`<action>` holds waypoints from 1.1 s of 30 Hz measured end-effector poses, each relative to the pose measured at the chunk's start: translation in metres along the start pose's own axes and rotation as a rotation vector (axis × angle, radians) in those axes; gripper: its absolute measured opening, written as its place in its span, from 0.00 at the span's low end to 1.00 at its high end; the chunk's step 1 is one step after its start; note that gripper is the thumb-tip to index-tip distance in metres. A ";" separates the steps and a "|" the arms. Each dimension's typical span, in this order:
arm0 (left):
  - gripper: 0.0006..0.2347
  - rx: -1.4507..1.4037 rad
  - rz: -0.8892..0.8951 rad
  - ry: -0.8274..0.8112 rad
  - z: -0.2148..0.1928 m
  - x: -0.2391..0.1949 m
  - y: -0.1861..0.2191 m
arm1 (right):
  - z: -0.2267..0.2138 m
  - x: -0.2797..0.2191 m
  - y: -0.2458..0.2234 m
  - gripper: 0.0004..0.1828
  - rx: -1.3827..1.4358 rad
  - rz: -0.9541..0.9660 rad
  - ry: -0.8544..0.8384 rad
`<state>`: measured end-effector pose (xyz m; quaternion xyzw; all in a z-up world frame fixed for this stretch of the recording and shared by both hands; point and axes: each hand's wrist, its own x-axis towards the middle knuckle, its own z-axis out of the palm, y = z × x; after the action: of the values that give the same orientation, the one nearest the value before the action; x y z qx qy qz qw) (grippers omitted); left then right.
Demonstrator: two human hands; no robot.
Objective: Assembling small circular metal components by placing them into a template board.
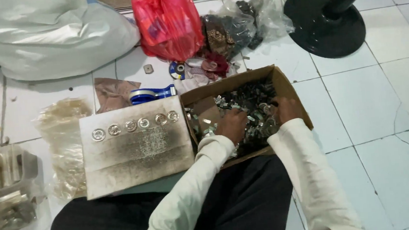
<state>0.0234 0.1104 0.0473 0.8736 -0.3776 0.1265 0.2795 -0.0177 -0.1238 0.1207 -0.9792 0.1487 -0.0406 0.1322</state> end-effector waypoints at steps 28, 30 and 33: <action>0.07 0.067 0.223 -0.326 0.120 0.063 0.087 | 0.026 -0.023 0.068 0.06 -0.331 0.149 -0.219; 0.13 0.140 0.378 -0.388 0.139 0.063 0.080 | 0.005 -0.026 0.046 0.07 -0.200 0.232 -0.074; 0.15 0.221 0.460 -0.409 0.132 0.064 0.079 | -0.004 -0.037 0.041 0.08 -0.001 0.281 0.029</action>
<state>0.0105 -0.0483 -0.0011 0.7978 -0.5973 0.0485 0.0655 -0.0647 -0.1516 0.1119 -0.9480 0.2864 -0.0355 0.1340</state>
